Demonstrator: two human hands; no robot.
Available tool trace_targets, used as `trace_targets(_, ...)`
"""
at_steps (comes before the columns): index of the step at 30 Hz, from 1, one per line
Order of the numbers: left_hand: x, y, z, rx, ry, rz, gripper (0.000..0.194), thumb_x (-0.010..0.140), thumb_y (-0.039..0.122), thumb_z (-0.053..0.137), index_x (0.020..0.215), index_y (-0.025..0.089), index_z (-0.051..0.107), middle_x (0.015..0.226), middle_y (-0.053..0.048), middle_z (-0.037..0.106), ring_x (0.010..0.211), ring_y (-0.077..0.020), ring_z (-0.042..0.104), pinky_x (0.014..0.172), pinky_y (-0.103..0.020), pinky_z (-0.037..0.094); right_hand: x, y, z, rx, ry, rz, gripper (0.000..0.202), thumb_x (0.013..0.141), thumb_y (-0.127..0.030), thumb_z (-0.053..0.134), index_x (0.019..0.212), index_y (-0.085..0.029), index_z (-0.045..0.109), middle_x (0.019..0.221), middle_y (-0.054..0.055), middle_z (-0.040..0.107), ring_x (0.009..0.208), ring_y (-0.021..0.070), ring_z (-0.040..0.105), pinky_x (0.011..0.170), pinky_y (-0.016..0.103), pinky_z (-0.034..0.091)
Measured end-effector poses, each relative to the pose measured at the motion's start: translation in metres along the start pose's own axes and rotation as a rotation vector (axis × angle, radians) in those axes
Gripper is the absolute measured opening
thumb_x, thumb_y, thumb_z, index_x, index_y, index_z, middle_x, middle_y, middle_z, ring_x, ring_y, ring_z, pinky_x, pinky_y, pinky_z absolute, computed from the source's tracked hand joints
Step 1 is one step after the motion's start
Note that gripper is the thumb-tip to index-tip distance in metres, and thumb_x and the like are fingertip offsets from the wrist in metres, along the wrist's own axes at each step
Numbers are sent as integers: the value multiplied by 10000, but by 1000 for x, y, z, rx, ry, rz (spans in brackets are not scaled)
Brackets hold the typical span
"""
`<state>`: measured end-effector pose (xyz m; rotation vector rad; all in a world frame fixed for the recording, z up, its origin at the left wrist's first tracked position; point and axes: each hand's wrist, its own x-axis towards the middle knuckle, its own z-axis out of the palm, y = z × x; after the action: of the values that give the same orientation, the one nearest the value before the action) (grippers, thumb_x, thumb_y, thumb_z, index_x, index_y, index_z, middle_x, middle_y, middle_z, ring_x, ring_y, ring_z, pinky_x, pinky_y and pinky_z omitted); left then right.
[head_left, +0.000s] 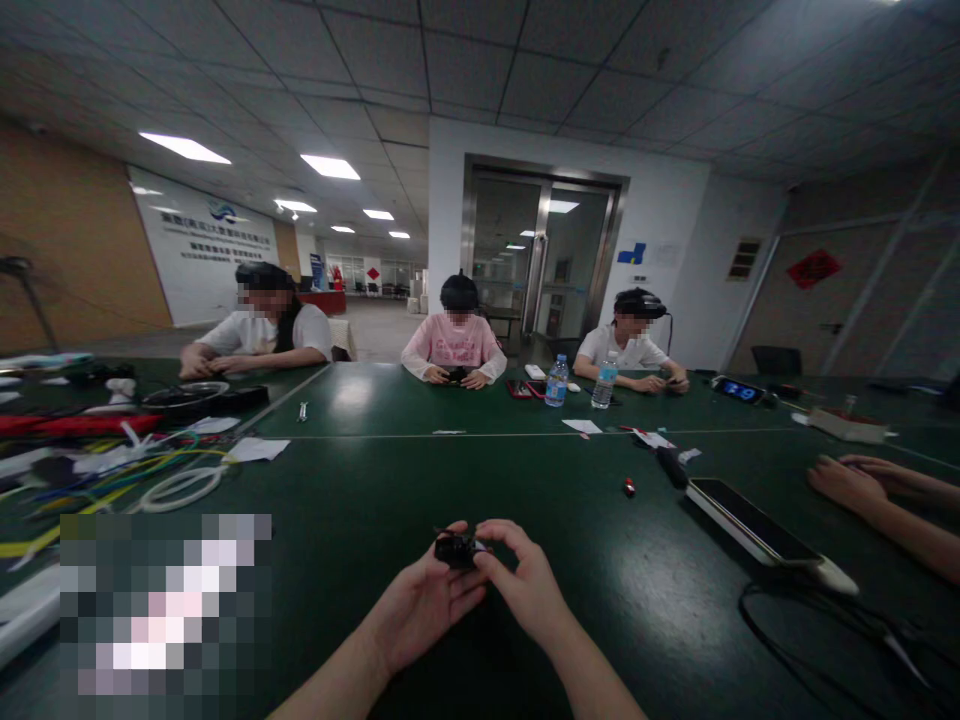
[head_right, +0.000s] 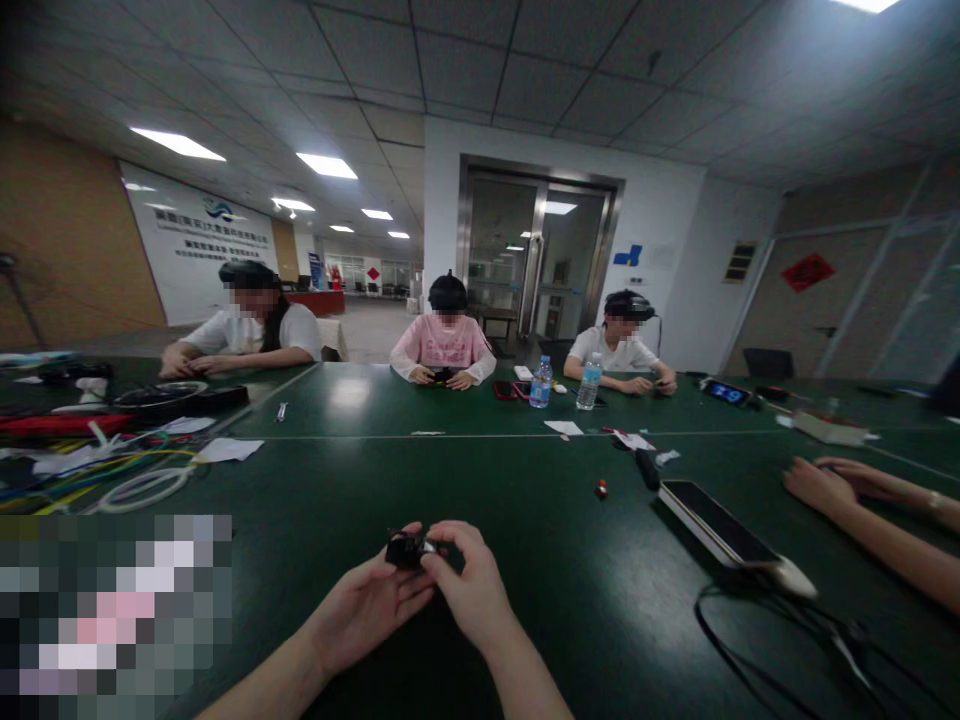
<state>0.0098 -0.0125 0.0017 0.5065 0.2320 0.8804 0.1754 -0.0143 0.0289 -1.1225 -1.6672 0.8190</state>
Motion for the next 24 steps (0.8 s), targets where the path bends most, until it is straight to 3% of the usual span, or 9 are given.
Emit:
trace_targets(10,-2,4,4,36,28,-27,666,776,122,439,1360,249,144,1121,-114,622,1013,-229,595,952,-415,319,7,14,-19,52,37,26,221,742,-309,587,938,-211,610,933,41,644,935,214,576,882,372,416)
trace_targets(17,-2,5,3,37,37,-30,679,774,117,454,1359,226,127,1154,-138,601,1018,-225,595,965,-401,314,9,21,-30,130,119,36,257,748,-381,590,926,-197,605,896,53,629,877,209,578,819,354,442)
trace_targets(24,-2,3,9,116,118,-35,681,773,65,491,1348,184,145,1140,-159,606,985,-223,614,950,-392,347,8,19,-36,189,198,24,258,738,-391,598,913,-201,610,862,44,630,828,195,577,768,319,455)
